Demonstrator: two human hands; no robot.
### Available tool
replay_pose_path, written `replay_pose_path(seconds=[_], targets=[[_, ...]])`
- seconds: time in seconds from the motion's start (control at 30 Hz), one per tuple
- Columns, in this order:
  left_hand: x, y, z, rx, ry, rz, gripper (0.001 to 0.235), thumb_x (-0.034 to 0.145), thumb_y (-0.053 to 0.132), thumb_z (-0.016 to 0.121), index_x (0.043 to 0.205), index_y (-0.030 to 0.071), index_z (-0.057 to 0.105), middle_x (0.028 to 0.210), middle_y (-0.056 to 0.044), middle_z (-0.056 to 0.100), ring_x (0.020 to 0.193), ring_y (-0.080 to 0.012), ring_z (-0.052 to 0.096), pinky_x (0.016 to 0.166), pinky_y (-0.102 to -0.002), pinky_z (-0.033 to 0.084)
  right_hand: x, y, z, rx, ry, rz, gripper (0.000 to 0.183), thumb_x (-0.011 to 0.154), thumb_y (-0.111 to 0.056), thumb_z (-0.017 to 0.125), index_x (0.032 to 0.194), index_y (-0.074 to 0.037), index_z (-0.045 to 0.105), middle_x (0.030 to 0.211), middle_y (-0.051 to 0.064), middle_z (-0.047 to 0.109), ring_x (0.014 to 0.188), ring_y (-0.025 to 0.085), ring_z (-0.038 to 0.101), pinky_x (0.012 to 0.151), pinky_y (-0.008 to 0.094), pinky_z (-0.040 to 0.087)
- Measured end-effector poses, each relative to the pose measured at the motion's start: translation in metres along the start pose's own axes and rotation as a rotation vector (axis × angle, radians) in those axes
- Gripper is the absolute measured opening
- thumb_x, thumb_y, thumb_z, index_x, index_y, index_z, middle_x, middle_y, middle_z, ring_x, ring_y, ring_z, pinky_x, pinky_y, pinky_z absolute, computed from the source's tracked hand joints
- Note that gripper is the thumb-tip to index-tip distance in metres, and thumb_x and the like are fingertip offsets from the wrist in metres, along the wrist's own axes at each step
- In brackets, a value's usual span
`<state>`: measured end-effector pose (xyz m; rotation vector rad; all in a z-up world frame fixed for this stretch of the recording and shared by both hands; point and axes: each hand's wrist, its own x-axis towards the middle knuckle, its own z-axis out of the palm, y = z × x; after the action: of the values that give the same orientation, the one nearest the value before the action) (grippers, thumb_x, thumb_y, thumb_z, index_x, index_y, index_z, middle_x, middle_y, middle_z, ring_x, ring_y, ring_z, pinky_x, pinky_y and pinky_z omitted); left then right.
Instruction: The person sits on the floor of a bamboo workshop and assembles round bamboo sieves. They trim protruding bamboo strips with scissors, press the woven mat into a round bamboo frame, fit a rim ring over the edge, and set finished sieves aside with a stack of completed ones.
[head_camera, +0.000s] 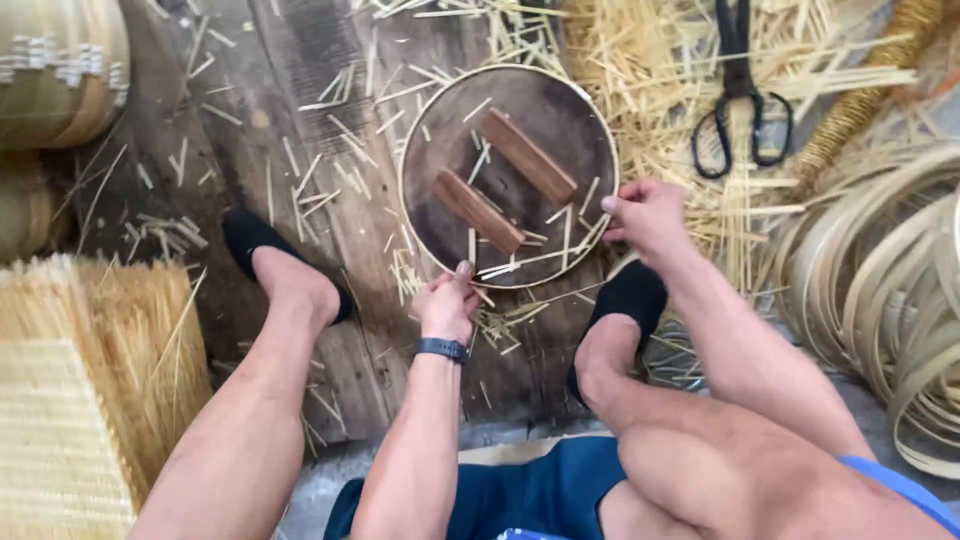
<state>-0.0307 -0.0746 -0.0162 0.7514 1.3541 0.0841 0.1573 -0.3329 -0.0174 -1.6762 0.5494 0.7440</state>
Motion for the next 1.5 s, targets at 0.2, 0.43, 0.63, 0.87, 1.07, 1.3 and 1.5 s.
replay_pose_path(seconds=[0.2, 0.43, 0.63, 0.87, 1.07, 1.3, 1.5], targets=[[-0.012, 0.004, 0.014, 0.007, 0.198, 0.0, 0.03, 0.082, 0.004, 0.083, 0.099, 0.0, 0.059, 0.083, -0.009, 0.071, 0.065, -0.0202, 0.07, 0.06, -0.037, 0.064, -0.01, -0.01, 0.012, -0.085, 0.117, -0.042, 0.014, 0.086, -0.003, 0.078, 0.085, 0.002, 0.065, 0.075, 0.009, 0.065, 0.056, 0.016, 0.064, 0.046, 0.031, 0.057], [-0.024, 0.002, 0.009, 0.132, 0.166, 0.067, 0.027, 0.087, 0.011, 0.082, 0.101, -0.001, 0.062, 0.089, -0.009, 0.069, 0.072, -0.0191, 0.069, 0.062, -0.035, 0.062, -0.029, -0.021, 0.0, -0.079, -0.002, -0.153, 0.013, 0.092, -0.006, 0.076, 0.094, 0.002, 0.066, 0.081, 0.007, 0.066, 0.065, 0.015, 0.066, 0.055, 0.03, 0.061], [-0.017, -0.014, -0.003, 0.126, -0.1, -0.057, 0.025, 0.083, 0.006, 0.08, 0.097, -0.002, 0.062, 0.091, -0.015, 0.074, 0.075, -0.024, 0.076, 0.064, -0.034, 0.066, -0.031, 0.007, 0.003, -0.029, -0.262, -0.015, 0.021, 0.085, 0.0, 0.076, 0.1, 0.003, 0.061, 0.085, 0.012, 0.072, 0.069, 0.018, 0.072, 0.058, 0.03, 0.063], [-0.032, -0.005, 0.0, 0.464, -0.008, 0.155, 0.03, 0.08, 0.009, 0.087, 0.093, -0.004, 0.064, 0.08, -0.014, 0.072, 0.061, -0.0182, 0.069, 0.054, -0.035, 0.059, -0.042, 0.017, -0.001, -0.301, -0.162, -0.175, 0.021, 0.088, -0.006, 0.076, 0.1, 0.005, 0.062, 0.081, 0.015, 0.071, 0.066, 0.019, 0.071, 0.056, 0.033, 0.059], [-0.048, 0.041, 0.027, 0.445, 0.226, 0.28, 0.049, 0.075, 0.023, 0.088, 0.111, 0.003, 0.063, 0.095, -0.009, 0.072, 0.085, -0.0206, 0.068, 0.075, -0.036, 0.057, -0.111, -0.075, 0.034, -0.596, -0.002, -0.627, 0.044, 0.085, -0.025, 0.083, 0.117, 0.002, 0.066, 0.092, 0.015, 0.07, 0.076, 0.023, 0.07, 0.069, 0.037, 0.057], [-0.015, 0.054, 0.032, 0.168, 0.263, 0.515, 0.045, 0.096, 0.04, 0.075, 0.11, -0.003, 0.068, 0.098, -0.009, 0.07, 0.089, -0.0176, 0.059, 0.084, -0.035, 0.052, -0.092, -0.136, 0.139, -0.923, -0.2, -0.789, 0.055, 0.086, -0.041, 0.084, 0.112, 0.002, 0.061, 0.106, 0.025, 0.067, 0.092, 0.042, 0.068, 0.082, 0.05, 0.054], [-0.175, 0.194, 0.13, 0.795, -0.021, 0.931, 0.06, 0.102, 0.058, 0.039, 0.139, 0.021, 0.07, 0.085, -0.01, 0.074, 0.066, -0.0239, 0.066, 0.051, -0.044, 0.05, -0.122, -0.181, 0.117, -0.011, -0.206, -0.508, 0.056, 0.076, -0.024, 0.088, 0.117, 0.001, 0.059, 0.107, 0.017, 0.074, 0.098, 0.029, 0.075, 0.086, 0.04, 0.062]])
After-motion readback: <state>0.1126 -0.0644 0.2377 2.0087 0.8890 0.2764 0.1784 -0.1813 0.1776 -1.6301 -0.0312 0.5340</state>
